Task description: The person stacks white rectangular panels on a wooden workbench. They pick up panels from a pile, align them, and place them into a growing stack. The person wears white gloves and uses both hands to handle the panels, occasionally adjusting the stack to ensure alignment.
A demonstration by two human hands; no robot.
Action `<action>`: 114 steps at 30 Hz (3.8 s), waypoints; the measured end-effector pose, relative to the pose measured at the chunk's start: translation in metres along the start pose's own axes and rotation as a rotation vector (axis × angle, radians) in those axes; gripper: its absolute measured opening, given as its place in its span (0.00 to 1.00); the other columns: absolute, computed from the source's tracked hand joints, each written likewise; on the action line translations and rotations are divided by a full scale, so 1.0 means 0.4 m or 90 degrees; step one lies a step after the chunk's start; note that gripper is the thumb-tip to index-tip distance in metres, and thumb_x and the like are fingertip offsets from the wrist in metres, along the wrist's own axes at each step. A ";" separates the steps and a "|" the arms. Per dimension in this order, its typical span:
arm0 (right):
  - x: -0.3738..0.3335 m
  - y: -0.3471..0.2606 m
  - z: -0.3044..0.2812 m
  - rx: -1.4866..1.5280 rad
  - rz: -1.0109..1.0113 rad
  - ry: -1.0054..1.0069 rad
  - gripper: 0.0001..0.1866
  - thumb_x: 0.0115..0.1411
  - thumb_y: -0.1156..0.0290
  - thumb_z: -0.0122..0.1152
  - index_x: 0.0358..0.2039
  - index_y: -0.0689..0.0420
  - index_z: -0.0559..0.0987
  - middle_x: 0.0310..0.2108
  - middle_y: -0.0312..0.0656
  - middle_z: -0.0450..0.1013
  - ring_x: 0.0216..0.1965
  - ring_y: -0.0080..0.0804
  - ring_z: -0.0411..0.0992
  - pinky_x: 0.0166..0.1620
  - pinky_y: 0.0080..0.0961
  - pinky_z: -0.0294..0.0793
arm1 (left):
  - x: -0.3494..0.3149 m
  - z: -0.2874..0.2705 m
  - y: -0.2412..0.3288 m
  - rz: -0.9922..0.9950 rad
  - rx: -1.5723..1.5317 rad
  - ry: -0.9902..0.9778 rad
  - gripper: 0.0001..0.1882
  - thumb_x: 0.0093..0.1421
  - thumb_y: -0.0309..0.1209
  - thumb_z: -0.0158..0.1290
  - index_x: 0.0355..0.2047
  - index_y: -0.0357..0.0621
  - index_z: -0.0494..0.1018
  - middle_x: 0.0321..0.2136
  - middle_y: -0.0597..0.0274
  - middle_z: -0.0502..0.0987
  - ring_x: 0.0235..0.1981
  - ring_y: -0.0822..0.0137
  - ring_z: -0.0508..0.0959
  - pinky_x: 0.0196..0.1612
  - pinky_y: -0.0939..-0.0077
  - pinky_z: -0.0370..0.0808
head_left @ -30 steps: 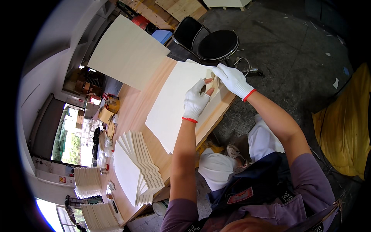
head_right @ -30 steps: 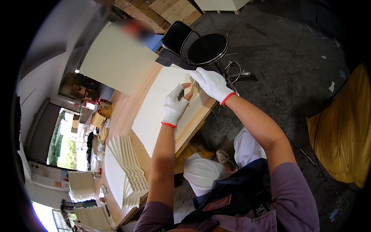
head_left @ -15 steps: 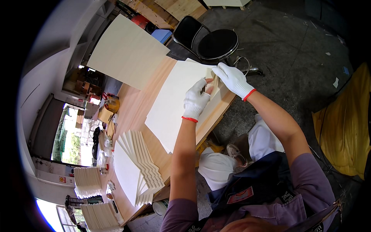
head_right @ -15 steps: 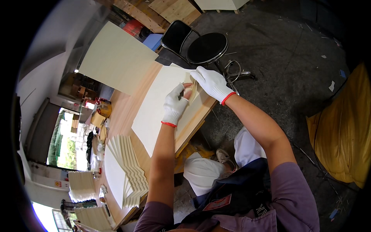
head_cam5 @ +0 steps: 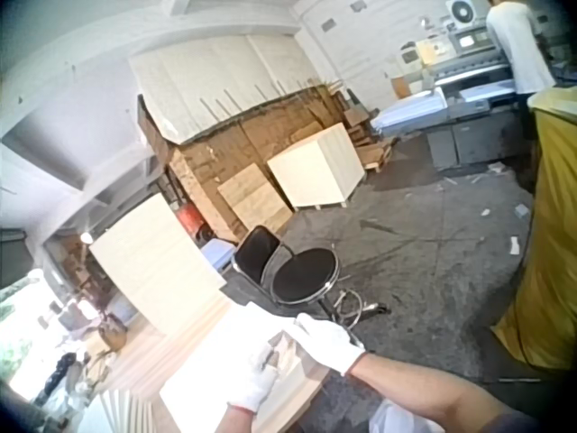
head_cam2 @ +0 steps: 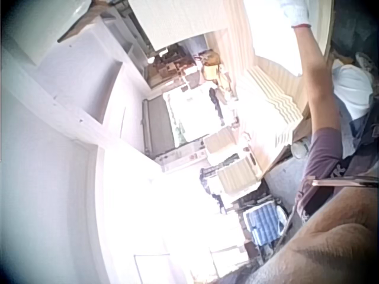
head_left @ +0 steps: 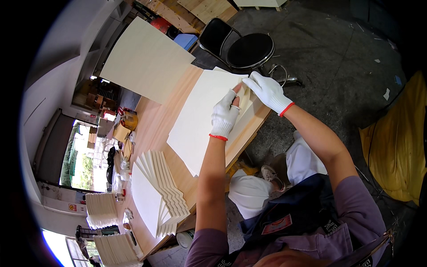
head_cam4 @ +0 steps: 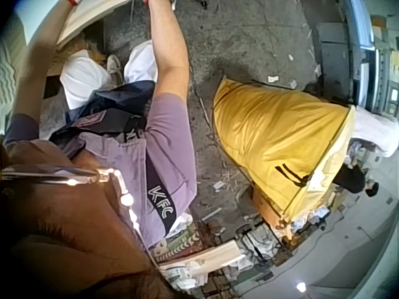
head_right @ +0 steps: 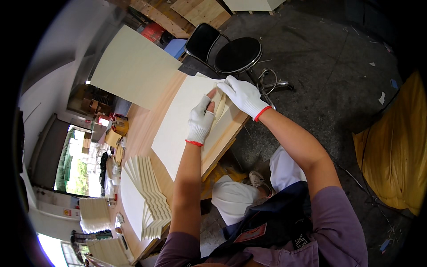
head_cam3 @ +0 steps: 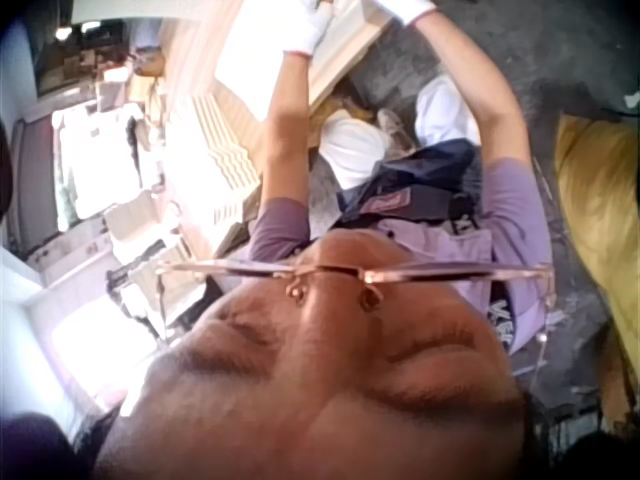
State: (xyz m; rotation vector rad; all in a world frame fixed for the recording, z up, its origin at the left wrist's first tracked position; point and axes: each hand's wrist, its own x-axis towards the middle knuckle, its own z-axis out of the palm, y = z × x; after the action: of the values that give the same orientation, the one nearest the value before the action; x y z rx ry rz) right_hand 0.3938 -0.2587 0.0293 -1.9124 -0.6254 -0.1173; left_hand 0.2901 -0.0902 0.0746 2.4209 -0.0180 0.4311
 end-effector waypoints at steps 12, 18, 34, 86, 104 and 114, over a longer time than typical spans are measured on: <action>0.002 0.021 0.014 -0.014 -0.005 0.017 0.25 0.76 0.43 0.42 0.43 0.54 0.74 0.33 0.55 0.79 0.39 0.58 0.78 0.40 0.52 0.73 | 0.003 -0.002 0.013 -0.029 0.089 -0.054 0.20 0.61 0.34 0.67 0.54 0.52 0.81 0.43 0.55 0.83 0.43 0.59 0.83 0.50 0.69 0.79; 0.001 0.016 0.006 0.005 0.005 0.001 0.25 0.75 0.43 0.43 0.43 0.53 0.75 0.34 0.55 0.79 0.39 0.58 0.78 0.41 0.52 0.73 | 0.000 0.007 -0.007 0.031 0.102 -0.027 0.23 0.60 0.26 0.64 0.57 0.51 0.80 0.35 0.60 0.81 0.35 0.65 0.80 0.43 0.72 0.78; -0.007 0.063 -0.074 -0.313 -0.204 -0.056 0.23 0.69 0.44 0.52 0.35 0.51 0.81 0.29 0.43 0.78 0.34 0.46 0.79 0.38 0.44 0.78 | 0.011 0.018 0.021 0.062 0.299 0.025 0.20 0.59 0.33 0.60 0.53 0.57 0.81 0.56 0.60 0.81 0.53 0.50 0.82 0.54 0.60 0.80; -0.006 0.010 0.009 0.001 0.000 0.013 0.26 0.75 0.43 0.42 0.45 0.53 0.77 0.37 0.55 0.79 0.43 0.59 0.78 0.44 0.52 0.73 | 0.004 0.004 0.001 0.010 0.096 -0.033 0.18 0.63 0.33 0.64 0.54 0.55 0.82 0.47 0.53 0.83 0.46 0.50 0.83 0.51 0.65 0.79; -0.007 0.014 0.011 -0.024 0.016 0.001 0.25 0.75 0.43 0.42 0.45 0.52 0.76 0.35 0.55 0.80 0.41 0.60 0.78 0.42 0.54 0.73 | 0.000 0.005 0.016 0.018 0.140 -0.032 0.17 0.62 0.35 0.65 0.52 0.56 0.81 0.42 0.55 0.82 0.39 0.52 0.83 0.46 0.64 0.78; -0.013 0.004 0.008 -0.007 0.021 0.010 0.27 0.75 0.42 0.42 0.44 0.53 0.75 0.35 0.55 0.80 0.40 0.59 0.78 0.42 0.53 0.73 | 0.000 0.012 0.007 0.018 0.068 0.011 0.15 0.67 0.32 0.58 0.53 0.56 0.81 0.41 0.54 0.81 0.39 0.50 0.83 0.46 0.64 0.78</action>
State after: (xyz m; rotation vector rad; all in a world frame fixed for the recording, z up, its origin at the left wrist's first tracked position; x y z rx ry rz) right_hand 0.3893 -0.2584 0.0247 -1.9297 -0.5845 -0.1148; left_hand 0.2914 -0.0955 0.0729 2.5238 -0.0226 0.4771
